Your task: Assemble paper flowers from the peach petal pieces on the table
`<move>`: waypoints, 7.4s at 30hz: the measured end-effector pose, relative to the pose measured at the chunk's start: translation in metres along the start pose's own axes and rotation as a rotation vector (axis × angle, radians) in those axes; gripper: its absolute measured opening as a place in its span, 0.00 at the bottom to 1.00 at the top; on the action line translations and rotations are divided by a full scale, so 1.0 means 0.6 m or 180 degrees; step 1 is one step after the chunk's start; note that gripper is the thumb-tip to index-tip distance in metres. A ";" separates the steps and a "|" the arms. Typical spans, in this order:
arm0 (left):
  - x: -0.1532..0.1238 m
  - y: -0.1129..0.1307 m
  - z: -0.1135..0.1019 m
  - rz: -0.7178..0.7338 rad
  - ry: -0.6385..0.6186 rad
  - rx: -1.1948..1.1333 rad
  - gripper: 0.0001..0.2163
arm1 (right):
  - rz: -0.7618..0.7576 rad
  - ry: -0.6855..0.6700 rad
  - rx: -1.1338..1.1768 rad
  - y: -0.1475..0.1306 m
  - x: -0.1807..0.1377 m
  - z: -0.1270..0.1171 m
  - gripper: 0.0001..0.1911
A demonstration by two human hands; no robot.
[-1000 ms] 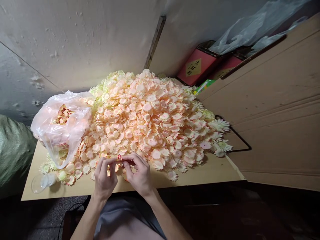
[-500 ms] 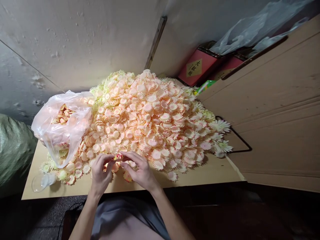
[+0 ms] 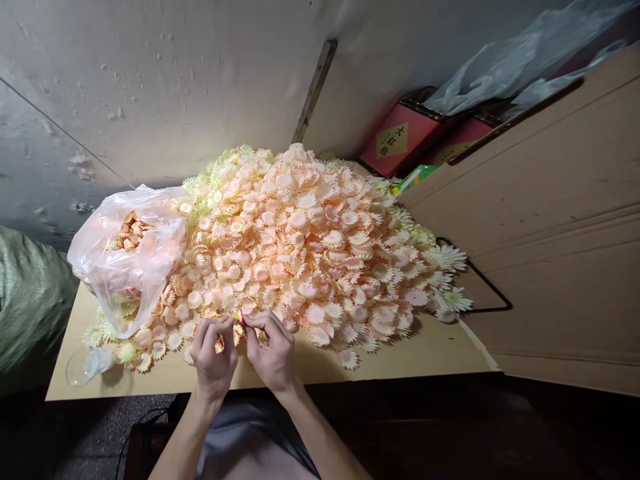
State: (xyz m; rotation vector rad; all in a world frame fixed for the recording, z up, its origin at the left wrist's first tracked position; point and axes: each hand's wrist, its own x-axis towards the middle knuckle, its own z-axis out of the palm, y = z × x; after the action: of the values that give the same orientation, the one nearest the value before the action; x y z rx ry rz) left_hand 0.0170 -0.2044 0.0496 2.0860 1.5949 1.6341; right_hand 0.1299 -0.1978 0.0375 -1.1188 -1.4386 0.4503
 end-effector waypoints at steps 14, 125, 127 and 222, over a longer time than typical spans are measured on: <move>0.018 -0.032 -0.020 -0.0330 -0.0664 -0.0332 0.07 | 0.0654 -0.0987 0.0804 0.037 0.011 -0.035 0.22; -0.007 -0.030 0.010 -0.3568 0.0017 -0.2987 0.18 | 0.2584 -0.1188 0.2432 0.020 0.011 -0.042 0.12; -0.004 -0.029 0.010 -0.3407 -0.0084 -0.2766 0.17 | 0.2519 -0.1208 0.2285 0.027 0.009 -0.042 0.08; -0.005 -0.076 -0.004 -0.1669 -0.1183 -0.1993 0.15 | 0.1424 -0.1515 0.0649 0.007 0.073 -0.041 0.12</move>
State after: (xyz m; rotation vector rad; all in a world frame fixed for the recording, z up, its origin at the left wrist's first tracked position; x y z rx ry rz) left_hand -0.0153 -0.1864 0.0224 1.3941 1.1636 1.2463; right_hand 0.1612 -0.1679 0.0638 -1.2150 -1.4940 1.2191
